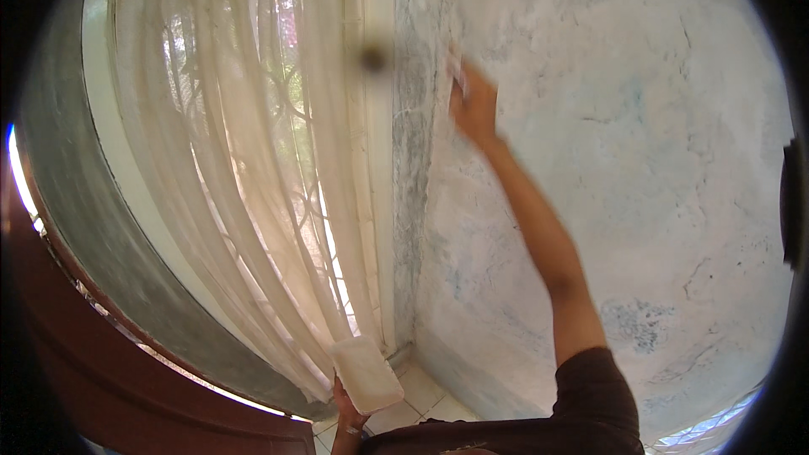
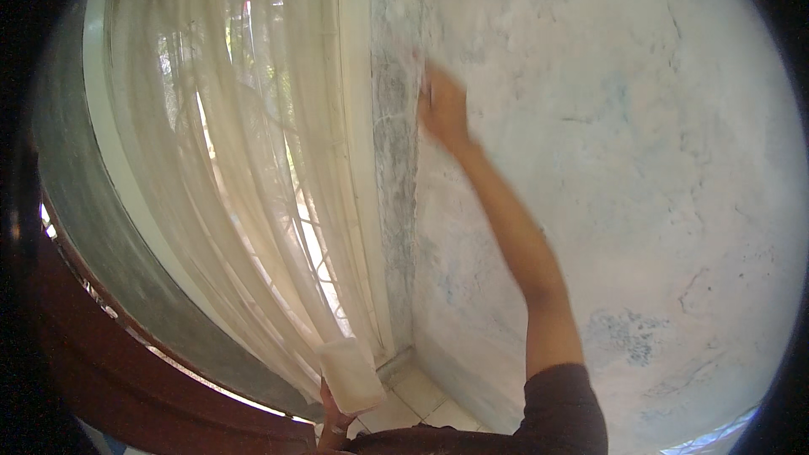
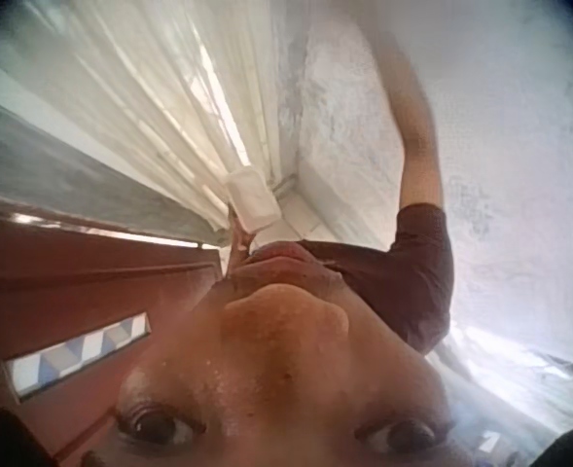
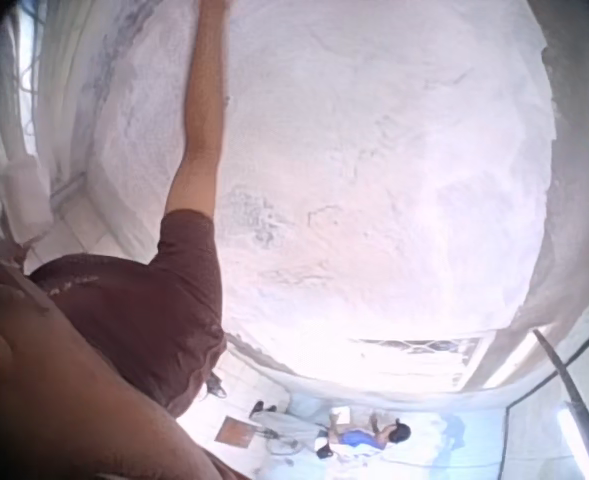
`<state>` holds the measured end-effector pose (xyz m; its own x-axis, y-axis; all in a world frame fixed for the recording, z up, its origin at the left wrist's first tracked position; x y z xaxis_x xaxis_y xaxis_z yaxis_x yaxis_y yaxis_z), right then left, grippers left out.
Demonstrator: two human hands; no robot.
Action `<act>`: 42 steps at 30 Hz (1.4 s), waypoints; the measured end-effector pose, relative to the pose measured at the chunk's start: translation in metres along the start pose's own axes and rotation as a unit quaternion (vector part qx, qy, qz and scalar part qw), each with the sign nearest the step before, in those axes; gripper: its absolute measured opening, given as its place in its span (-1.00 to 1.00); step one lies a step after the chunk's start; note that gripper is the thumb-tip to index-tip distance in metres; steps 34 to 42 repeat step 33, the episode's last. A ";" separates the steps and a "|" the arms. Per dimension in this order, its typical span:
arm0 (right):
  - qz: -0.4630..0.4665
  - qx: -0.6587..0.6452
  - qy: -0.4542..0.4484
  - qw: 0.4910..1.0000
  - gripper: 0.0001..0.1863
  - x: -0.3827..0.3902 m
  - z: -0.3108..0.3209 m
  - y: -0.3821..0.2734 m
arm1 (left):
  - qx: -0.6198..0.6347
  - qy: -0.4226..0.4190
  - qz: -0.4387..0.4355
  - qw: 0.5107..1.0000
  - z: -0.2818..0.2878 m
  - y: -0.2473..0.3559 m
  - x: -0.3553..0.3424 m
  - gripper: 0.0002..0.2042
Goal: The person applies white plaster to a corner of the wall and the area above a window using a putty knife, repeatedly loading the tool from a plastic container.
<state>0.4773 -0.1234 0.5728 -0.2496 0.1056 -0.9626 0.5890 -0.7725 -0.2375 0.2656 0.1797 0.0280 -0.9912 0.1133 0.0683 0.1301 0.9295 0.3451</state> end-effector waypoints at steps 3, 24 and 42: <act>0.113 0.065 0.090 0.987 -0.56 -0.144 0.015 -0.026 | 0.006 0.006 0.020 1.000 0.000 -0.008 -0.004 -0.39; -0.459 0.070 -0.430 0.774 -0.40 0.652 -0.032 0.084 | -0.220 -0.046 -0.060 0.973 0.005 0.004 0.007 -0.43; -0.170 0.127 -0.082 0.974 -0.64 0.243 -0.041 0.076 | -0.066 0.034 0.055 0.996 0.082 -0.010 0.036 -0.16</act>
Point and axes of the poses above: each hand's wrist, its own x-axis away from the middle knuckle, its own z-axis out of the back of the hand, y = z × x, the point moved 7 cm from there along -x, towards the middle knuckle, and after that the axes turned 15 degrees about -z, right-handed, at the moved point
